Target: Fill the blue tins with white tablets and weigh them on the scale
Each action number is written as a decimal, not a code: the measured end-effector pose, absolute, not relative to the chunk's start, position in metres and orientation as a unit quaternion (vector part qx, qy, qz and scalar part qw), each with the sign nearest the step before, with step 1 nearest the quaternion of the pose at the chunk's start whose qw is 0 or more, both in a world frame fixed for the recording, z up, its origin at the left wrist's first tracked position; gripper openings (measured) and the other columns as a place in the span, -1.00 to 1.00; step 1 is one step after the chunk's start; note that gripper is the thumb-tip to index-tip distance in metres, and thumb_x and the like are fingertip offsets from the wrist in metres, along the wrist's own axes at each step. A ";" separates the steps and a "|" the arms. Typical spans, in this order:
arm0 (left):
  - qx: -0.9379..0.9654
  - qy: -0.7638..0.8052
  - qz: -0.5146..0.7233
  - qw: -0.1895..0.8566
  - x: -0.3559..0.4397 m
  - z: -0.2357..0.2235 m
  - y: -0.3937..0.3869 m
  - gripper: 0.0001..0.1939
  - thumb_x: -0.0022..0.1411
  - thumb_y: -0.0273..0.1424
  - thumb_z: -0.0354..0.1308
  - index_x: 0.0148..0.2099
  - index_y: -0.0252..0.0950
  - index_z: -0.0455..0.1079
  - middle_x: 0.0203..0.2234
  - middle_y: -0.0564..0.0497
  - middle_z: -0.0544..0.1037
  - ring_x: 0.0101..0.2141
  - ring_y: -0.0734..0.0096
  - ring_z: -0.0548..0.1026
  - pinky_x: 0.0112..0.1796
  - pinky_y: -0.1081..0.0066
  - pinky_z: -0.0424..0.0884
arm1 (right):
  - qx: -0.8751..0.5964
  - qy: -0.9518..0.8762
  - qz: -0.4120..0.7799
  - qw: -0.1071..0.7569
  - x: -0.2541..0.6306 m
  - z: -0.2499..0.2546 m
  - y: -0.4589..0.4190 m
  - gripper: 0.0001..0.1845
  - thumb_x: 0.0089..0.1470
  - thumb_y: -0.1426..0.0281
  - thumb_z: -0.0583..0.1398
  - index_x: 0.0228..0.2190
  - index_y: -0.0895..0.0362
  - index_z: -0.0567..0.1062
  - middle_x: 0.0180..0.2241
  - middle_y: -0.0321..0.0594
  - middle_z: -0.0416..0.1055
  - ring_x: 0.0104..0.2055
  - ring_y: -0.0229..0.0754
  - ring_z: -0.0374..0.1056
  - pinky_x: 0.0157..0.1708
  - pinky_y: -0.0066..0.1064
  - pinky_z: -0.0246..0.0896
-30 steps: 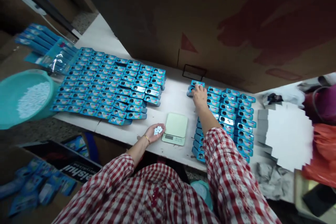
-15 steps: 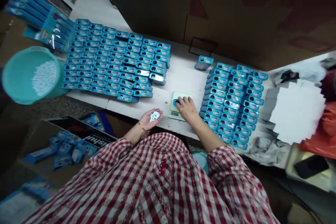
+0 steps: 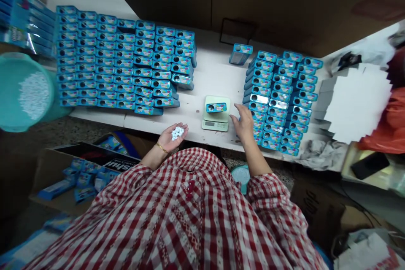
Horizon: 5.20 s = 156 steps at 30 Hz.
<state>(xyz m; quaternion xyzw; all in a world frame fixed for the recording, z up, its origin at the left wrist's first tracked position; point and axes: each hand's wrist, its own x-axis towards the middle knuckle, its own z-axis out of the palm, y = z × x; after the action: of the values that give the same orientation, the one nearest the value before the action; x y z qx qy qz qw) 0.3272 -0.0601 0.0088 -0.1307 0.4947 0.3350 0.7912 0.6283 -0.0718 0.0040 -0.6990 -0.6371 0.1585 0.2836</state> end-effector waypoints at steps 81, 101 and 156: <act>-0.121 0.462 0.333 0.813 0.340 0.019 -0.067 -0.79 0.13 -0.50 -0.05 -0.30 -0.40 0.41 -0.33 -0.17 0.56 -0.17 0.25 0.50 -0.08 0.23 0.36 | -0.713 -0.512 0.184 0.443 0.604 0.047 -0.062 -0.88 -0.04 0.35 0.17 -0.44 0.12 0.49 -0.41 -0.24 0.38 -0.32 -0.23 0.34 -0.34 -0.35 0.31; -0.140 0.474 0.357 0.793 0.326 0.015 -0.066 -0.77 0.16 -0.50 -0.09 -0.28 -0.39 0.41 -0.34 -0.16 0.56 -0.15 0.24 0.49 -0.07 0.18 0.36 | -0.719 -0.545 0.126 0.413 0.620 0.040 -0.052 -0.81 0.04 0.33 0.10 -0.35 0.12 0.47 -0.36 -0.21 0.39 -0.29 -0.20 0.33 -0.30 -0.31 0.31; -0.144 0.485 0.348 0.789 0.331 0.030 -0.043 -0.78 0.16 -0.52 -0.07 -0.32 -0.44 0.41 -0.35 -0.20 0.55 -0.24 0.28 0.52 -0.19 0.32 0.43 | -0.586 -0.802 0.115 0.014 0.594 0.029 -0.040 -0.54 0.13 0.32 0.01 0.04 0.24 0.25 -0.10 -0.02 0.33 -0.10 -0.05 0.19 -0.14 -0.27 0.17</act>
<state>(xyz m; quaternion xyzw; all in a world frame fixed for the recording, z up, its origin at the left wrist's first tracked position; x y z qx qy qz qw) 0.3314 -0.0434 0.0304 -0.1444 0.4845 0.3482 0.7894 0.5942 -0.0404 0.0290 -0.5864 -0.8017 0.1148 0.0137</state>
